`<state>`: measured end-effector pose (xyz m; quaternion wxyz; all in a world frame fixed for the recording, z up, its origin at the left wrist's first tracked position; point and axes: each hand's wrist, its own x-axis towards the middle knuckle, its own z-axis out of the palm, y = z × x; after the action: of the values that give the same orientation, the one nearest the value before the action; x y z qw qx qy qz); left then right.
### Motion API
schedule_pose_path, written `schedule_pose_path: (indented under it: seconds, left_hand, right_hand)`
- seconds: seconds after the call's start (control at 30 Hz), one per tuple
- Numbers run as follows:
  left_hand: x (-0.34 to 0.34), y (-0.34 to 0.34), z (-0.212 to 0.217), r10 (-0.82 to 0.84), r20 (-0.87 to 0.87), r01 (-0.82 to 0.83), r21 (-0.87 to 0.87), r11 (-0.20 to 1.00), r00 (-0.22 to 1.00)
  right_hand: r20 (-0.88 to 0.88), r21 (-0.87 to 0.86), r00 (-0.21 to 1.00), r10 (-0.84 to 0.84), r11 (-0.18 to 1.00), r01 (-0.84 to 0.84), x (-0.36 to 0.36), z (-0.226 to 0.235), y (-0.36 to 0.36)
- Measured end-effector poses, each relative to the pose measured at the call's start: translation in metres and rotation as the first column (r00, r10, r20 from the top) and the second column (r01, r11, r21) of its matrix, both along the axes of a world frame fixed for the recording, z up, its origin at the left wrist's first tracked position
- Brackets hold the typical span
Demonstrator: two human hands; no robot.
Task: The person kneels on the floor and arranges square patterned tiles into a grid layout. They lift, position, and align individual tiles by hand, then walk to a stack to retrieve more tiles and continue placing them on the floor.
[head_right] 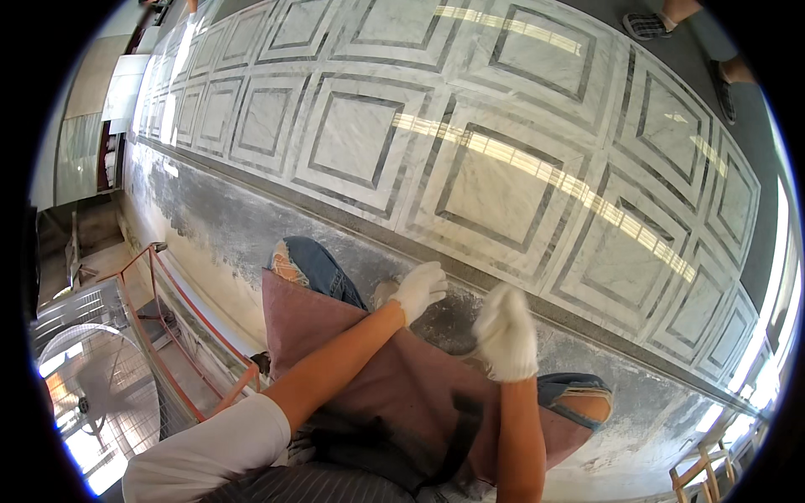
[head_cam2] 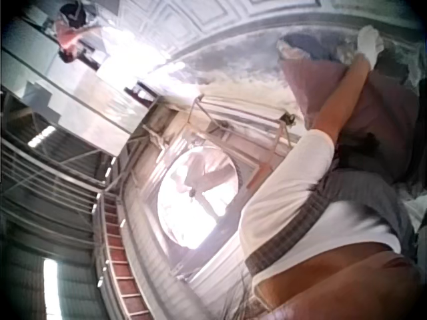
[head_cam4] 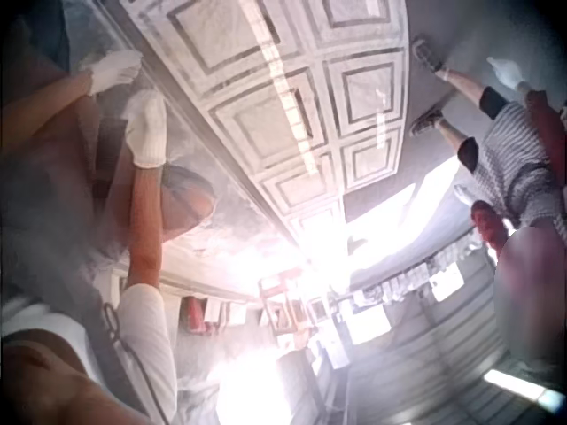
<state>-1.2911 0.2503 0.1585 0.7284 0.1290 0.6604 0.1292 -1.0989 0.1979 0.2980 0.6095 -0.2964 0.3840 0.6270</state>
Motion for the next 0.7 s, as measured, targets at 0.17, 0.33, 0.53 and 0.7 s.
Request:
schedule_pose_path:
  seconds: [0.17,0.33,0.53,0.7]
  left_hand:
    - [0.004,0.020,-0.075,0.114,-0.159,-0.113,0.017,0.994,0.981]
    - [-0.006,0.037,-0.127,0.354,-0.089,-0.356,-0.004,0.935,0.931]
    - [-0.011,0.042,-0.121,0.456,-0.029,-0.457,-0.057,0.887,0.889]
    - [-0.014,0.042,-0.118,0.443,-0.011,-0.443,-0.031,0.896,0.896]
  right_hand:
    - [0.313,-0.088,0.944,0.104,0.993,-0.080,0.009,-0.137,-0.003]
    - [0.084,-0.333,0.960,0.267,0.916,-0.225,-0.028,-0.232,-0.049]
    - [0.921,-0.221,0.001,0.389,0.527,-0.821,-0.024,-0.299,-0.085]
    - [0.697,-0.041,0.550,0.459,0.792,-0.609,-0.018,-0.298,-0.076]
